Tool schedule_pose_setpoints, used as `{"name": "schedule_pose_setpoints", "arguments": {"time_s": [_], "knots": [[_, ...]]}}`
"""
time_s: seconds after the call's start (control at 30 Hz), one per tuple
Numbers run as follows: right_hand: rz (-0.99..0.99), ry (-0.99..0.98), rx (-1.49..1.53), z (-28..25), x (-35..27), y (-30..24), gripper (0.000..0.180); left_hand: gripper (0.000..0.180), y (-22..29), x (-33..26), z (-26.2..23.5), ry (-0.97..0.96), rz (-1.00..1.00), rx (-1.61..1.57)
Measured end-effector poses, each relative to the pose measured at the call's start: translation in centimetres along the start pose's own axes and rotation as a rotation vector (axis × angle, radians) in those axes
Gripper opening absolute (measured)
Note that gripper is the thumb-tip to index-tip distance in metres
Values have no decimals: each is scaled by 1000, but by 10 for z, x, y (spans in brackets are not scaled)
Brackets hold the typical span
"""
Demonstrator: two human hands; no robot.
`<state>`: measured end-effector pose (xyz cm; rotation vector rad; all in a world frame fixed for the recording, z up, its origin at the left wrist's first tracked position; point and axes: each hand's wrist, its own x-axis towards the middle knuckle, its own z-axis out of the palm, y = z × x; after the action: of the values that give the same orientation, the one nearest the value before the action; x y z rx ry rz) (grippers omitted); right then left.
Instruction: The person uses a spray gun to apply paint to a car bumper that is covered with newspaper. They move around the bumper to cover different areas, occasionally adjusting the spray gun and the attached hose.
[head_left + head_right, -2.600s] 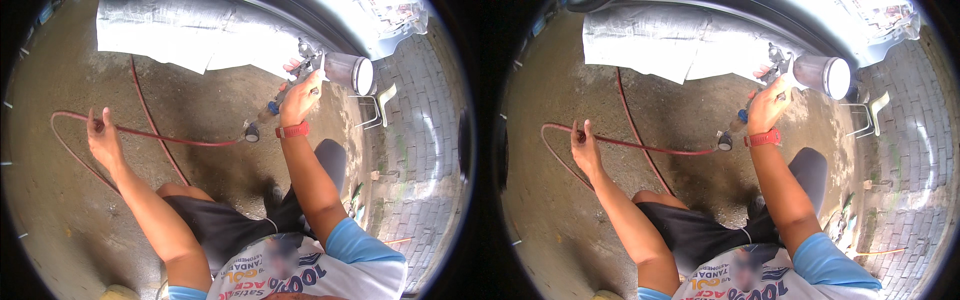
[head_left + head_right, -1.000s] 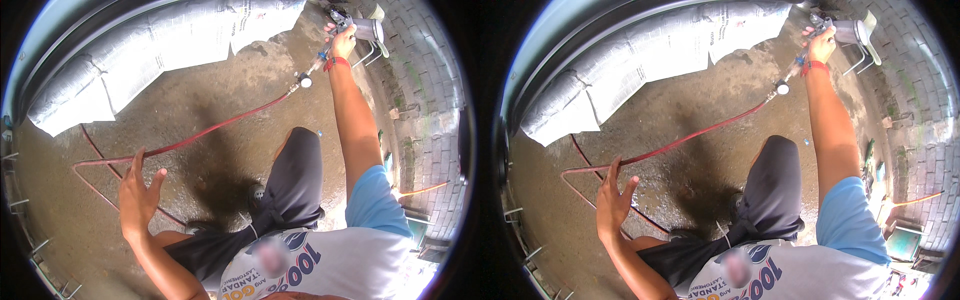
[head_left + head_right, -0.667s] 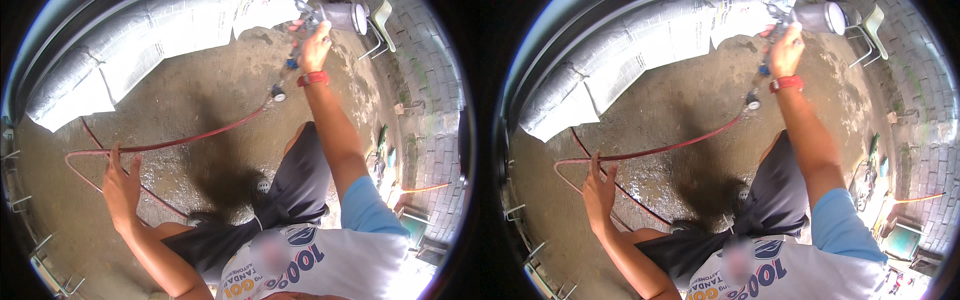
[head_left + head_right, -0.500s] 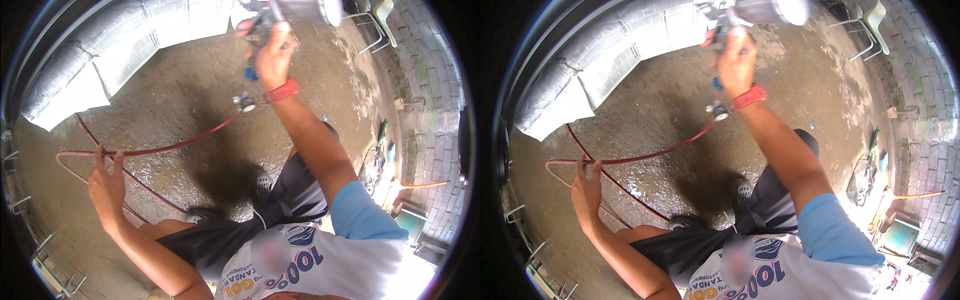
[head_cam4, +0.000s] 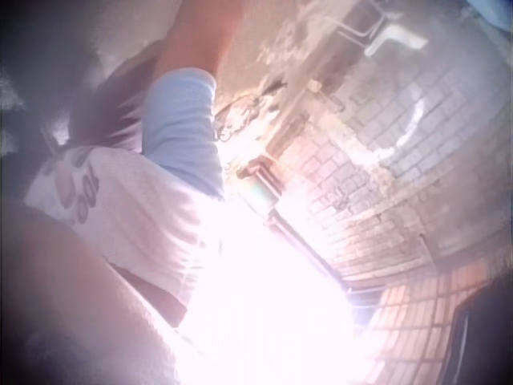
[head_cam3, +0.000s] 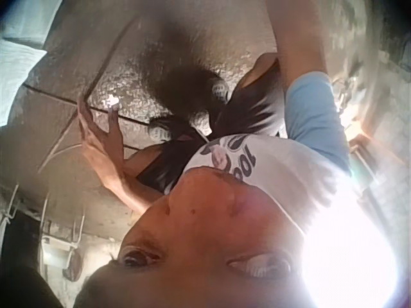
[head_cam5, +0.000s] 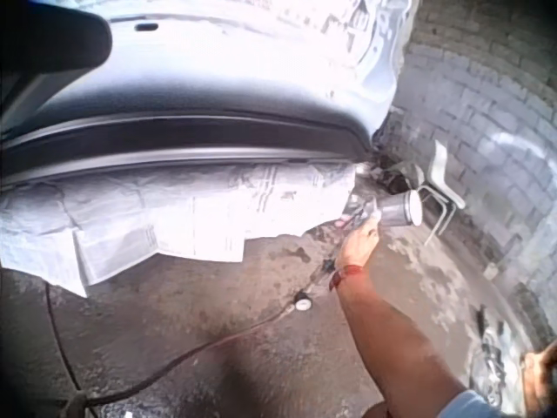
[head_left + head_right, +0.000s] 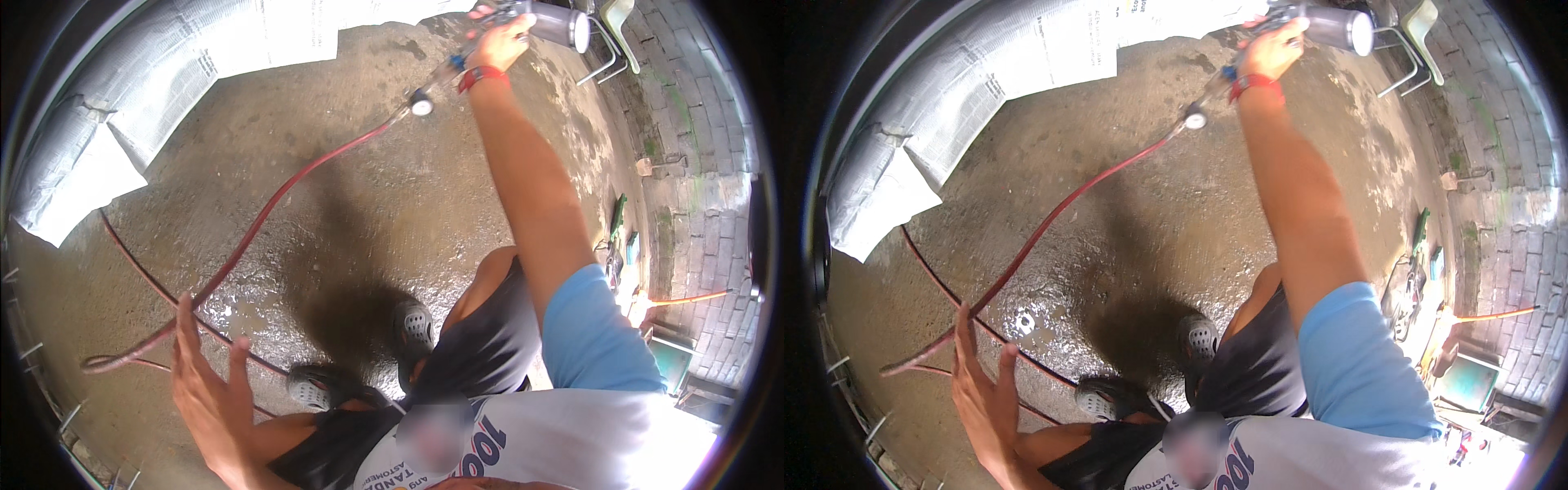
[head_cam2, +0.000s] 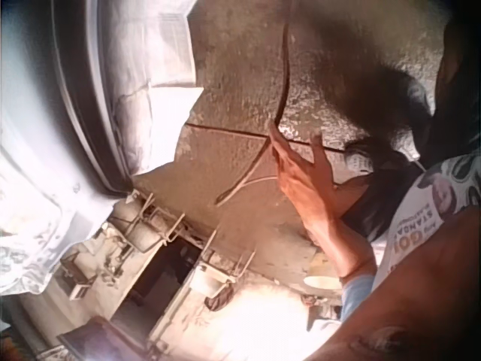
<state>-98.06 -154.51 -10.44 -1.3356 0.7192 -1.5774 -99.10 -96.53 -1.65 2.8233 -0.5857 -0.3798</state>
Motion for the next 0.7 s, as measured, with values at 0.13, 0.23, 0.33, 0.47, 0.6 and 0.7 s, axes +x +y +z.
{"name": "schedule_pose_setpoints", "arguments": {"time_s": [0.13, 0.23, 0.33, 0.47, 0.6, 0.7], "knots": [[8, 169, 33, -13, 78, 11, 65, 88, 22, -6, 7, -57, 79, -177], [44, 245, 24, -15, 93, 18, 66, 91, 24, -4, 9, -59, 88, -221], [50, 149, -4, -2, 57, 24, 66, 91, 22, 3, 3, 2, 20, -162], [37, -18, 50, 36, -49, 15, 65, 83, -2, 15, -7, 123, -87, -74], [92, -219, 143, 84, -183, -20, 66, 75, -40, 19, -25, 196, -221, 15], [117, -348, 284, 120, -276, -38, 72, 72, -80, 18, -36, 224, -333, -75]]}}
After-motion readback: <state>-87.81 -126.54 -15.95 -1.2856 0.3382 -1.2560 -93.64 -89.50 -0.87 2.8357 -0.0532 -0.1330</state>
